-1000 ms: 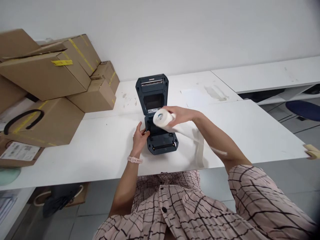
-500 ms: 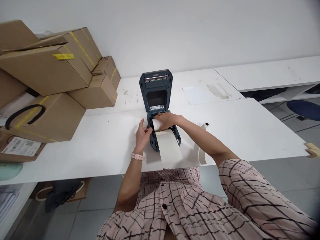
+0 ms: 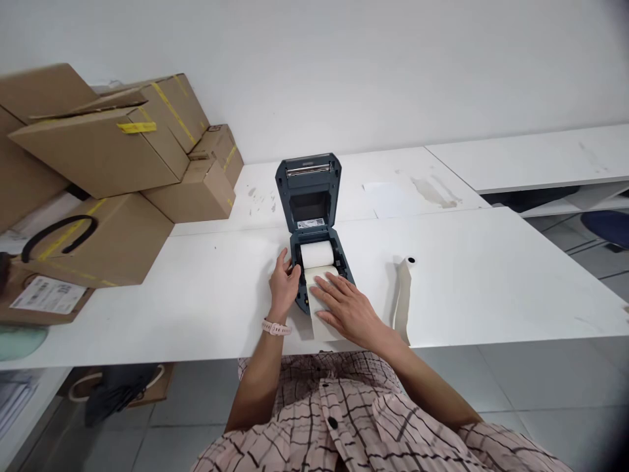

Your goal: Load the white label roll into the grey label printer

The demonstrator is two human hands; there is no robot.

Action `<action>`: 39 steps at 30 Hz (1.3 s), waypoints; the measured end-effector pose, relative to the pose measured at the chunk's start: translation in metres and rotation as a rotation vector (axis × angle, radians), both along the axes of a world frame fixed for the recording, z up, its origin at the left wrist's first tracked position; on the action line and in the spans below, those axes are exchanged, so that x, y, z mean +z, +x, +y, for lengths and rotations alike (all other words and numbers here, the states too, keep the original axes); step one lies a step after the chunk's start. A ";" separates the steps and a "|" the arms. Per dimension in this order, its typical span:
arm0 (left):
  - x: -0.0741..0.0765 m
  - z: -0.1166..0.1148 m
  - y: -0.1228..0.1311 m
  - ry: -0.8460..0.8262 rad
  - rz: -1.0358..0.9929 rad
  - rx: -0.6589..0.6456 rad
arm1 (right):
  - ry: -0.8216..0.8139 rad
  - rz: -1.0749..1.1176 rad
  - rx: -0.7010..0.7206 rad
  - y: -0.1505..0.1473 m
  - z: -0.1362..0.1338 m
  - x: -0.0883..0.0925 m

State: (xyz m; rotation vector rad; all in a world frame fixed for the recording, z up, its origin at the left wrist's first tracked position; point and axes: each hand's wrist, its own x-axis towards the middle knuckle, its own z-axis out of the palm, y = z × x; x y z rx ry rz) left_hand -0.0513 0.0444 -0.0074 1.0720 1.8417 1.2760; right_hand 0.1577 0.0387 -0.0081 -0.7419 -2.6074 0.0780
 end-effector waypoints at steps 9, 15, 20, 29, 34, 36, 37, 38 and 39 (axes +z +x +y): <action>-0.013 0.002 -0.003 0.073 -0.080 0.001 | -0.004 0.065 -0.036 -0.001 -0.004 -0.005; -0.015 0.003 -0.003 0.071 -0.061 0.003 | -0.032 0.081 0.006 0.002 -0.003 -0.004; -0.012 0.001 -0.002 0.042 -0.048 0.010 | -0.002 0.075 0.009 0.003 -0.002 -0.005; -0.007 -0.005 0.007 0.044 -0.180 0.030 | -0.024 0.046 -0.001 0.000 -0.004 0.000; 0.001 -0.034 0.030 0.068 -0.271 -0.060 | -0.201 0.126 0.053 0.010 -0.003 0.008; 0.000 -0.047 0.035 0.050 -0.306 -0.113 | -0.341 0.270 0.088 0.019 0.013 0.022; -0.001 -0.052 0.036 0.034 -0.313 -0.125 | -0.396 0.379 0.071 0.023 0.028 0.033; -0.002 -0.056 0.036 0.017 -0.311 -0.125 | -0.440 0.510 0.032 0.023 0.047 0.045; -0.003 -0.059 0.036 0.000 -0.304 -0.119 | -0.441 0.652 -0.049 0.021 0.071 0.059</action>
